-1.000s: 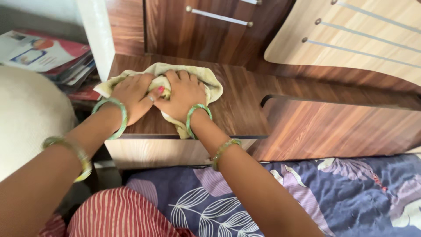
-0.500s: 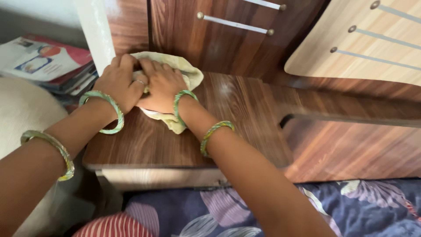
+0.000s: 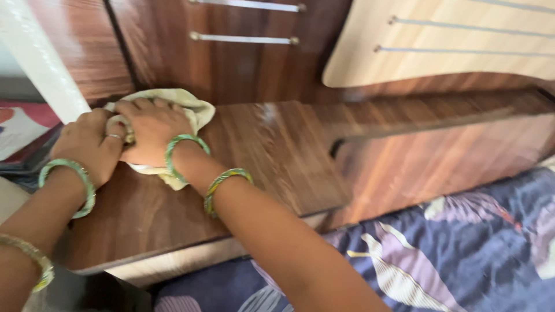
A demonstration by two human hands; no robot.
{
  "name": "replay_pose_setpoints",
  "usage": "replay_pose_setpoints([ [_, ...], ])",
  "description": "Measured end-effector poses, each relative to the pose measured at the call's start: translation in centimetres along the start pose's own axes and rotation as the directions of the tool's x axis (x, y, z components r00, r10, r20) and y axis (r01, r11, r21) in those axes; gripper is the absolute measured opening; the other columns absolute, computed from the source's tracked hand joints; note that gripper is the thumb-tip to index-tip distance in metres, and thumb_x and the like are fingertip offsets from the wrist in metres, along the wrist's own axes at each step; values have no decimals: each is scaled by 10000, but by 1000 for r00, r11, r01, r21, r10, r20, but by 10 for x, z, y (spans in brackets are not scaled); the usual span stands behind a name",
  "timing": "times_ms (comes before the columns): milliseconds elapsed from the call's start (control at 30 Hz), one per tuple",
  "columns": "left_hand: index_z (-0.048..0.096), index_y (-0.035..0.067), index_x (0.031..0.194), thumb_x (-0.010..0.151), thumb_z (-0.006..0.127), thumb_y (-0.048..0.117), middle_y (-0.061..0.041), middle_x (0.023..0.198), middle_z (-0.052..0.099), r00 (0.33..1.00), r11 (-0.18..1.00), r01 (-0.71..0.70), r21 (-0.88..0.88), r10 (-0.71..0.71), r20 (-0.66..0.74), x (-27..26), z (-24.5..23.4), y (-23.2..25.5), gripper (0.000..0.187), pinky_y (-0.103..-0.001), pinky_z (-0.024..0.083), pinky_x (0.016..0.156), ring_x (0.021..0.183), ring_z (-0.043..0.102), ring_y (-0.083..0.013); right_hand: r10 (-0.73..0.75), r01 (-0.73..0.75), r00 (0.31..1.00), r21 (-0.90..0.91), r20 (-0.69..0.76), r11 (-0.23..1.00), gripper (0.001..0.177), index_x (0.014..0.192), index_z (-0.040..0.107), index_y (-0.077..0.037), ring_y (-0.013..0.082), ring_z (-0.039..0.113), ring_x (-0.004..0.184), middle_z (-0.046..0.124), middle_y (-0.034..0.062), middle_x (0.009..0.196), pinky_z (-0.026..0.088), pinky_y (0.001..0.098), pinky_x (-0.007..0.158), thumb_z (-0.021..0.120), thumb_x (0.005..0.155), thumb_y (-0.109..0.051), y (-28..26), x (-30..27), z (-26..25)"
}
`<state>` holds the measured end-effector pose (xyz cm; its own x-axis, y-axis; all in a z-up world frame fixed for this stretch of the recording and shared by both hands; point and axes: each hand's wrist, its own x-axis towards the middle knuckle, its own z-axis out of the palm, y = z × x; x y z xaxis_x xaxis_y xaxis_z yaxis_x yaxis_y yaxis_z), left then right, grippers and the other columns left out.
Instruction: The person cleans a bed frame, a bedside table, and a headboard by wiping their surfaces with a cloth.
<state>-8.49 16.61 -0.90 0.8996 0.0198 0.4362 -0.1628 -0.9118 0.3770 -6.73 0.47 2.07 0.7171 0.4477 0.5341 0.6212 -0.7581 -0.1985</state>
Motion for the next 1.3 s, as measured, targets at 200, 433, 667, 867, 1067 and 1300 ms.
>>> replay_pose_setpoints([
  [200,631,108,1301,1084,382,398,-222,1245,694,956,996,-3,86,-23,294,-57,-24,72,439,-547,440,1055,1210,623,-421,18,-18,995,-2,94,1000,806,1345,538,-170,349,570,1233,596,134,1347,451,531,1011,745,686,-585,4,-84,-52],
  [433,497,-11,1380,959,496,422,-246,1284,625,896,933,-351,-83,360,260,-93,11,172,604,-478,434,1037,1209,596,-373,-99,97,987,22,127,995,863,1379,510,-63,388,551,1259,571,200,1384,454,507,1024,769,717,-554,79,-180,-136],
  [667,510,46,1431,984,459,507,-195,1448,546,862,911,-391,-131,412,294,13,83,182,644,-468,345,1130,1365,484,-354,317,-295,917,-125,240,947,955,1471,458,-171,386,480,1342,501,190,1449,393,537,1078,739,673,-614,142,-123,-117],
  [867,552,134,1404,973,455,540,-141,1478,522,922,960,-239,-142,271,278,62,100,175,601,-474,326,1114,1376,449,-344,434,-396,868,-190,241,898,930,1476,467,-278,396,396,1414,453,165,1507,311,627,1106,689,671,-687,168,-69,-93],
  [1067,609,89,1313,1012,436,515,-173,1394,603,939,986,-155,-67,169,300,28,77,157,549,-482,386,1115,1321,531,-362,380,-339,881,-184,283,923,1010,1502,430,-259,402,365,1437,428,146,1540,283,618,1128,717,624,-665,145,-69,-87],
  [1300,647,96,1278,1051,350,407,-198,1343,647,983,999,18,-38,-11,181,-30,12,24,486,-476,402,1119,1327,550,-386,157,-132,934,-99,322,986,1133,1474,469,-208,357,406,1443,460,161,1534,306,562,1163,718,569,-842,34,-35,-39],
])
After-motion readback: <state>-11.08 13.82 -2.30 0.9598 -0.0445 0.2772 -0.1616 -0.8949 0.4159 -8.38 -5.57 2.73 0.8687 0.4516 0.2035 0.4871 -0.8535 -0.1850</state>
